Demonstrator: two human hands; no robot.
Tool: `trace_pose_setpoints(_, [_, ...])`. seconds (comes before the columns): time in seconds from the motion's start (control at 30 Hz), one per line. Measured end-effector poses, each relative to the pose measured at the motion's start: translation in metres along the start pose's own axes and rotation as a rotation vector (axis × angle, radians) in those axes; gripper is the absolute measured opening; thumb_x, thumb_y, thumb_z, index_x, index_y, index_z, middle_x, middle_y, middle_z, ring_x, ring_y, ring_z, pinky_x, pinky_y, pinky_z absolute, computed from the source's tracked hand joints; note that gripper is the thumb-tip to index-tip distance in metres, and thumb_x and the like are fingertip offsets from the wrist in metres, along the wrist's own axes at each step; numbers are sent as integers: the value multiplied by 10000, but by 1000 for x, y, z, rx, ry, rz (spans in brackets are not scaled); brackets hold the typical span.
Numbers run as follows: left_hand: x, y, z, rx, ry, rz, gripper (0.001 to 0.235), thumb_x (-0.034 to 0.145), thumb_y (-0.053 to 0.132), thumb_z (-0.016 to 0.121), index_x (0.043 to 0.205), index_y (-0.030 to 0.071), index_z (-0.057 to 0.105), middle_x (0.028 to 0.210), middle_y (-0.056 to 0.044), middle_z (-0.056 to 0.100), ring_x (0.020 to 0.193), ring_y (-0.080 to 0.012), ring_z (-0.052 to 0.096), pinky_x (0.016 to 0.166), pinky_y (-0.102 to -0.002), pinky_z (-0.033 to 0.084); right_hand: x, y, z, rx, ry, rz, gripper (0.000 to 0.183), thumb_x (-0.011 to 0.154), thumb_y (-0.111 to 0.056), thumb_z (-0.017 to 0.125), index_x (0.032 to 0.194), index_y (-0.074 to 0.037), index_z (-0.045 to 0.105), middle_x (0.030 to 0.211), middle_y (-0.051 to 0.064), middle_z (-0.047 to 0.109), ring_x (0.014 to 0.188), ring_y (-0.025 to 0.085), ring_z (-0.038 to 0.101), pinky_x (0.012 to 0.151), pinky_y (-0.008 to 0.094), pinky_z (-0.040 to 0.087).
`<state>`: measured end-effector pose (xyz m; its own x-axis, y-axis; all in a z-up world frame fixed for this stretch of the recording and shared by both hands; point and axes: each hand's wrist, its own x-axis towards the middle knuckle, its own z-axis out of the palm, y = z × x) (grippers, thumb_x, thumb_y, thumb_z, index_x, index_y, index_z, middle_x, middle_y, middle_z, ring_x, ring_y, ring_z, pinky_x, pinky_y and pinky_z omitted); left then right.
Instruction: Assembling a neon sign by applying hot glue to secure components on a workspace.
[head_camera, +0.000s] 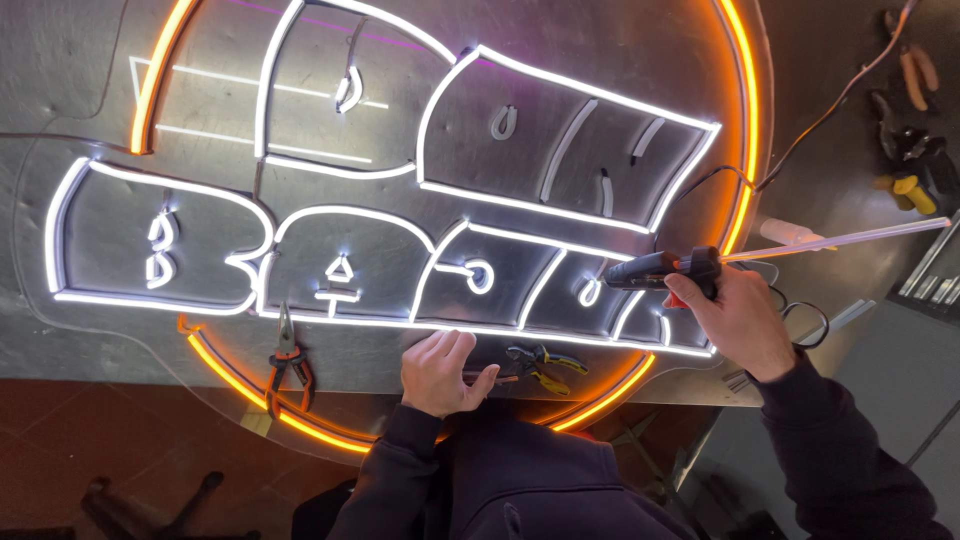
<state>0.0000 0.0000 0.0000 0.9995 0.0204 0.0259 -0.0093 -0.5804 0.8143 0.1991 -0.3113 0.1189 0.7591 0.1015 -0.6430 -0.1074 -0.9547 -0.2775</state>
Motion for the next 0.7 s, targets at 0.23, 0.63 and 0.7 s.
trace_pose_setpoints(0.23, [2, 1, 2, 21, -7, 2, 385, 811, 406, 781, 843, 74, 589, 692, -70, 536, 579, -277, 555, 502, -391, 418, -6, 16, 15, 221, 46, 89, 427, 969, -456, 610, 980, -50, 740, 729, 26, 768, 524, 118, 623, 514, 302, 496])
trace_pose_setpoints(0.63, [3, 2, 4, 43, 3, 11, 370, 819, 414, 754, 842, 83, 589, 699, -69, 541, 601, -286, 565, 509, -394, 416, -7, 31, 27, 289, 57, 63, 438, 995, -418, 611, 949, -6, 754, 712, 44, 764, 500, 113, 599, 496, 298, 482])
trace_pose_setpoints(0.7, [2, 2, 4, 44, 5, 9, 370, 820, 414, 754, 839, 83, 589, 696, -68, 541, 596, -283, 564, 508, -392, 415, -6, 35, 28, 267, 45, 57, 443, 995, -423, 611, 937, -11, 765, 710, 42, 767, 498, 115, 598, 498, 299, 480])
